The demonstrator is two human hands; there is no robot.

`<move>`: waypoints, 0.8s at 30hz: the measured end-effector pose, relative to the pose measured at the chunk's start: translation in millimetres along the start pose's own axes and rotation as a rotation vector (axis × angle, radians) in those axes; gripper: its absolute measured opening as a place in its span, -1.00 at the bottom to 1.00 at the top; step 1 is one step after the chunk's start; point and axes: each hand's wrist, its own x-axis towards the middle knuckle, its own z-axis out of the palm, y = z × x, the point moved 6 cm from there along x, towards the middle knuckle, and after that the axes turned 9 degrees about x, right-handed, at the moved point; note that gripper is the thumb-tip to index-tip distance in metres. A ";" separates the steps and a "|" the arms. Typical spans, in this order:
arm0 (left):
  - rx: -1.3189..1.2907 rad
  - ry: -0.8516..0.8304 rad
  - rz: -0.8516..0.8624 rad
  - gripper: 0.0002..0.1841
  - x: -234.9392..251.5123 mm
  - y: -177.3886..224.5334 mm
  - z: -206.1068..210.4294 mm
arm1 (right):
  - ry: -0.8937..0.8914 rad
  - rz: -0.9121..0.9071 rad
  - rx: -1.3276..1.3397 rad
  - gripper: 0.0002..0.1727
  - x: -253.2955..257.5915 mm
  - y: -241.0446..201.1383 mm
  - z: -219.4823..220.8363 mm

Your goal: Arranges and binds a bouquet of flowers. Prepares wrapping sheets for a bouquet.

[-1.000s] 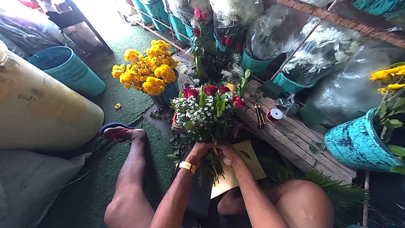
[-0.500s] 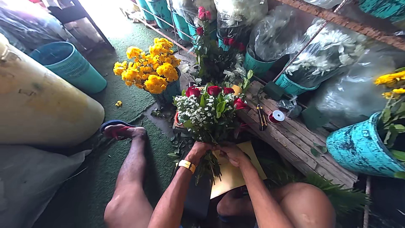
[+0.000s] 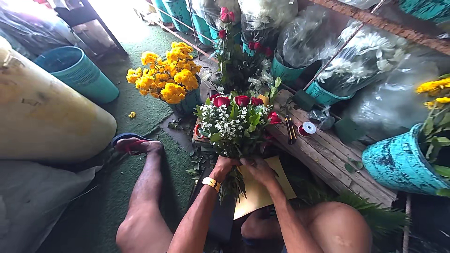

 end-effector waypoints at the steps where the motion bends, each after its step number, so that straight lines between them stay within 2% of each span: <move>1: 0.006 -0.003 0.002 -0.52 0.0 0.1 0.3 | 0.000 -0.011 -0.023 -0.48 1.1 -1.7 0.8; 4: 0.039 -0.011 -0.022 -0.49 -2.7 2.2 -0.6 | 0.042 0.023 -0.051 -0.66 5.1 -1.4 1.6; 10: 0.040 -0.040 -0.094 -0.62 -5.6 -1.2 -2.6 | -0.051 0.045 -0.135 -0.54 15.3 12.1 14.3; 14: -0.075 -0.137 -0.034 -0.60 -3.9 0.3 -1.7 | -0.088 0.013 -0.013 -0.56 28.0 25.8 22.3; 18: -0.068 -0.101 -0.029 -0.61 -0.9 -0.3 -1.9 | -0.039 0.009 0.067 -0.55 22.3 30.1 18.8; 21: -0.057 -0.074 -0.019 -0.50 0.7 -0.9 -0.9 | 0.009 -0.043 -0.092 -0.44 1.6 13.4 6.9; 23: -0.055 -0.064 -0.043 -0.52 -2.1 0.6 2.1 | 0.070 -0.061 -0.333 -0.55 -9.6 -0.9 6.7; 24: -0.058 -0.062 -0.053 -0.57 -3.9 2.2 3.3 | 0.120 -0.131 -0.420 -0.65 -12.6 -5.4 9.1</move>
